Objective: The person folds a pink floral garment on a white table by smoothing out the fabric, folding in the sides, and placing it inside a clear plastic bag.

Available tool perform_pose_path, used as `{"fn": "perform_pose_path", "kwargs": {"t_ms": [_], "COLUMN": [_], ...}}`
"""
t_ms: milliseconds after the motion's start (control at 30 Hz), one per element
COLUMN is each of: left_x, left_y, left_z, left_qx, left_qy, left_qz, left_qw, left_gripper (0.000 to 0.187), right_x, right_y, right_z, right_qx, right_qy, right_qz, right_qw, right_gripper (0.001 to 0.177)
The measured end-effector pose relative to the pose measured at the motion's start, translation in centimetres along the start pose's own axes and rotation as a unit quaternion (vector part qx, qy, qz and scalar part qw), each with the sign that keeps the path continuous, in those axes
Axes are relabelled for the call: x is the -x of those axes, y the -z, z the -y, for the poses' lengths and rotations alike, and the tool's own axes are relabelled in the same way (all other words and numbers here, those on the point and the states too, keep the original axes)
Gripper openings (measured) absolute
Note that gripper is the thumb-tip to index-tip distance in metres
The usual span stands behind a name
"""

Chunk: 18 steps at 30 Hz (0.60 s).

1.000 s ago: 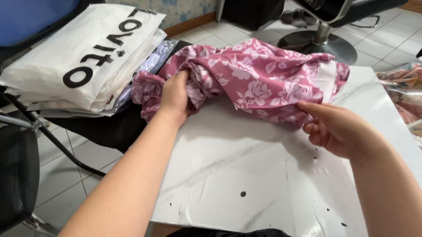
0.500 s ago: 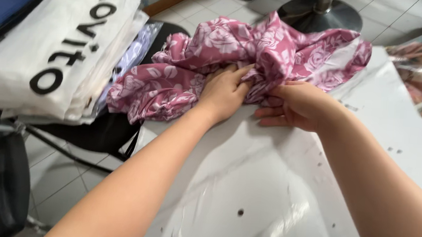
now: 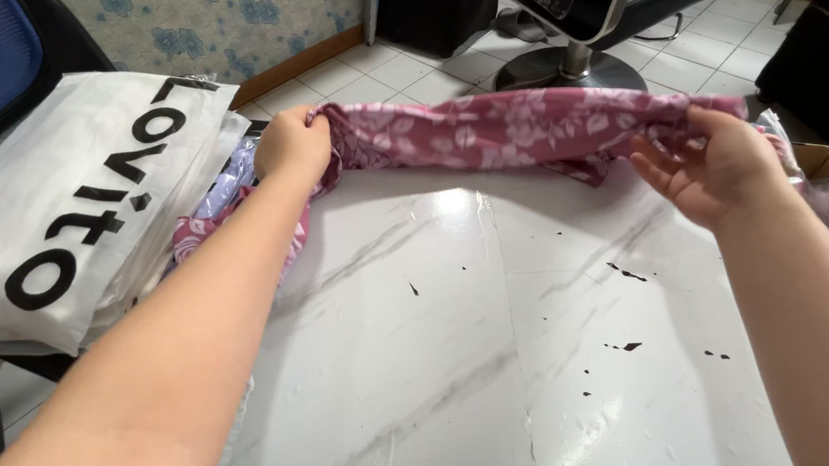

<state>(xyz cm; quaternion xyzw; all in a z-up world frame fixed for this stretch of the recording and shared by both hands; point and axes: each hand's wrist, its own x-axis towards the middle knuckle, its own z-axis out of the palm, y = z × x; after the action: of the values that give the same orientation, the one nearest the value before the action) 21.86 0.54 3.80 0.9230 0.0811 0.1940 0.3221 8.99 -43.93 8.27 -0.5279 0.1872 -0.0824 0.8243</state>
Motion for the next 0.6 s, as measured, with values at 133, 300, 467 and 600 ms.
{"fn": "perform_pose_path", "kwargs": {"t_ms": [133,300,467,600], "left_x": [0.6,-0.5,0.9,6.9], "left_y": [-0.2,1.4,1.8,0.0], "left_z": [-0.4,-3.1,-3.8,2.6], "left_qx": [-0.020,0.301,0.521,0.131], "left_qy": [0.057,0.162,-0.150,-0.201], "left_qz": [0.022,0.136,-0.033,-0.124], "left_qw": [0.998,0.930,0.840,0.963], "left_gripper": [0.027,0.031,0.035,0.033], "right_x": [-0.3,-3.2,-1.5,-0.1], "right_y": [0.6,2.3,2.6,3.6], "right_z": [-1.7,-2.5,0.7,-1.5], "right_qx": [0.003,0.041,-0.080,0.047], "right_qy": [-0.055,-0.056,0.106,0.129], "right_qz": [-0.035,-0.019,-0.070,-0.189], "right_qw": [0.998,0.997,0.989,0.972], "right_gripper": [0.023,0.024,0.025,0.027]}}
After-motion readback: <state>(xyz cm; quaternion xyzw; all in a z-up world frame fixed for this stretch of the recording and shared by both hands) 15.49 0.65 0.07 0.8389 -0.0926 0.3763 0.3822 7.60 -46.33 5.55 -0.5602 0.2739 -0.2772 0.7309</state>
